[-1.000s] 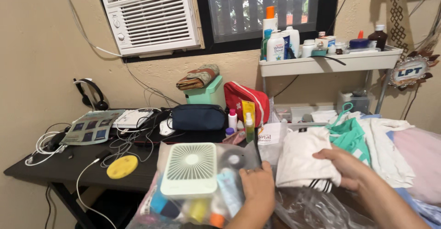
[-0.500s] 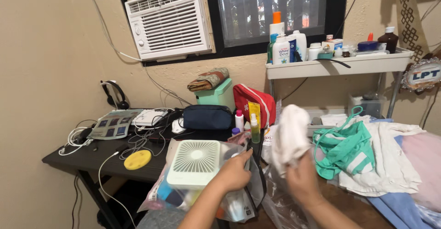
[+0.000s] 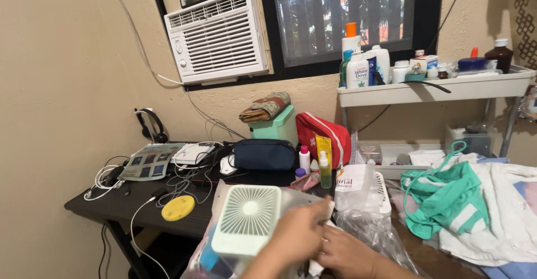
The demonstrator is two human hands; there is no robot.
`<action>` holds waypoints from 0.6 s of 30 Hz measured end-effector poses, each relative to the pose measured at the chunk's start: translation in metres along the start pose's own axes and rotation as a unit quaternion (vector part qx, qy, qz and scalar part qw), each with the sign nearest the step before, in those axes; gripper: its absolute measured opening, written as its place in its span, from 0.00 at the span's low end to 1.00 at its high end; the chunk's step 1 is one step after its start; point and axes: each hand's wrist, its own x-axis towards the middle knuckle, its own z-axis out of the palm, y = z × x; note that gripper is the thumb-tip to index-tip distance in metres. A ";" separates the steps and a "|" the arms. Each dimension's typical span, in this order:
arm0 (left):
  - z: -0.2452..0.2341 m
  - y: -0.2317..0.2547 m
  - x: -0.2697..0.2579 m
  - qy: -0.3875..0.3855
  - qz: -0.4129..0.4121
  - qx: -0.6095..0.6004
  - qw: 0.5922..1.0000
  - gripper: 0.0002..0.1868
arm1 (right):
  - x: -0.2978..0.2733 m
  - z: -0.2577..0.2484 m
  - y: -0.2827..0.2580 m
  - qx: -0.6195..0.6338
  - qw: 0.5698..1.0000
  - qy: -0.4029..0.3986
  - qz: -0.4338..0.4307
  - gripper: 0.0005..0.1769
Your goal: The person places a small fan and folded white cloth into a clear plastic bag, then ties the bag closed. They then fold a green cloth and place it into another plastic bag.
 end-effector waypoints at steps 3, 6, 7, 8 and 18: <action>0.017 0.010 -0.002 0.009 0.021 0.069 0.997 0.28 | 0.014 0.001 0.007 0.121 0.989 -0.058 0.061 0.33; 0.029 0.011 -0.001 0.021 0.031 0.041 0.998 0.30 | 0.029 0.008 0.010 0.225 0.960 -0.100 0.133 0.33; 0.031 0.011 0.000 0.025 0.032 0.026 0.999 0.31 | 0.034 0.012 0.010 0.251 0.950 -0.107 0.151 0.34; 0.033 0.011 0.003 0.026 0.024 0.027 0.999 0.31 | 0.040 0.016 0.012 0.267 0.944 -0.106 0.161 0.34; 0.010 0.012 0.017 0.027 -0.177 -0.094 0.979 0.34 | 0.040 0.052 0.005 0.306 0.913 -0.079 0.257 0.36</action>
